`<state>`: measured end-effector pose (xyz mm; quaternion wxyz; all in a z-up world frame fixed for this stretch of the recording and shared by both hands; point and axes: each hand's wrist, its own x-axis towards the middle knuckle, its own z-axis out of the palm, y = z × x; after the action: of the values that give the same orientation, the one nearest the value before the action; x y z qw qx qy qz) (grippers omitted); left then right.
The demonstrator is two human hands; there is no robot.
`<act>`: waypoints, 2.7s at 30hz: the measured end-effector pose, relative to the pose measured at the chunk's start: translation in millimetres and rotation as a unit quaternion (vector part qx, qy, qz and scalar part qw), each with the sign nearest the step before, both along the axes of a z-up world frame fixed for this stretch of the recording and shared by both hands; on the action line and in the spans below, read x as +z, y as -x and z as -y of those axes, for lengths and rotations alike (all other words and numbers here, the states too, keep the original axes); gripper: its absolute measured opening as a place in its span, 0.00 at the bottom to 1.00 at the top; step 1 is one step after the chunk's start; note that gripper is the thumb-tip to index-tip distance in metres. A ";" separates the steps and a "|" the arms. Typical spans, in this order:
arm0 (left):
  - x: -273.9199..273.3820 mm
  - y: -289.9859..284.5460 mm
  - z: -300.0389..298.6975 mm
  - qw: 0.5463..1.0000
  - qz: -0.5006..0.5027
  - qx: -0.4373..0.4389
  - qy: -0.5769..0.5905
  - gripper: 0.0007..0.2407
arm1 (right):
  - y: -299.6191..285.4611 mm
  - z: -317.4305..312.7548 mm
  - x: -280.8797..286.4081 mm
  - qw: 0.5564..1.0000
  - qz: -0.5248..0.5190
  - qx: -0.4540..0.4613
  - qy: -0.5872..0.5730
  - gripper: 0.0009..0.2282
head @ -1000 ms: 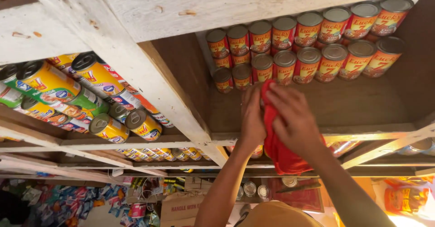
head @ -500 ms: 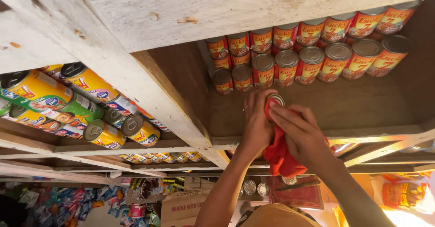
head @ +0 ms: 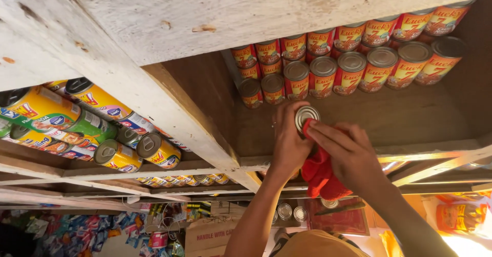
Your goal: Wiping dust off canned goods with a cloth and arranging them on a shelf.
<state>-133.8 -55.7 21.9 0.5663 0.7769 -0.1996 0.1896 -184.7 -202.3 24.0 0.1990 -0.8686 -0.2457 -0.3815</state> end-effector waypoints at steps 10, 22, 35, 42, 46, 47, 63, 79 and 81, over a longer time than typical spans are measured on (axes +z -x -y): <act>-8.7 -1.9 0.6 0.999 0.028 0.001 -0.033 0.27 | -5.0 -11.5 4.5 1.000 0.014 -0.023 0.015 0.24; -11.8 -6.4 -1.1 0.998 0.048 0.001 -0.027 0.23 | -6.3 -14.3 6.7 0.999 0.003 -0.037 0.028 0.25; -10.9 -3.9 -1.8 0.999 0.024 -0.037 0.000 0.25 | -1.6 -10.8 9.6 0.999 0.016 -0.036 0.030 0.21; 8.0 1.5 -1.5 0.998 -0.008 -0.057 0.033 0.26 | -0.2 7.3 9.7 0.997 0.011 -0.064 0.032 0.23; 6.7 3.6 -2.6 0.997 0.011 -0.076 0.008 0.24 | -4.8 -9.0 4.8 0.996 0.014 -0.084 0.034 0.23; 7.0 3.8 -3.3 0.997 0.018 -0.074 0.006 0.23 | -3.2 -9.7 2.5 0.997 0.006 -0.072 0.039 0.21; 20.7 8.0 9.0 0.995 -0.056 -0.082 -0.021 0.26 | -1.2 11.5 22.5 0.996 -0.028 -0.071 0.042 0.15; 12.3 9.4 0.3 0.997 0.008 -0.073 0.020 0.24 | 14.2 -4.4 14.2 0.999 -0.044 -0.019 -0.015 0.20; 6.1 6.5 -2.0 0.992 -0.017 -0.098 0.082 0.27 | 19.7 1.5 13.7 0.998 -0.040 -0.004 -0.040 0.20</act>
<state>-140.3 -53.7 28.0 0.6473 0.7073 -0.2494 0.1358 -204.4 -203.8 37.8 0.2415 -0.8757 -0.2182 -0.3566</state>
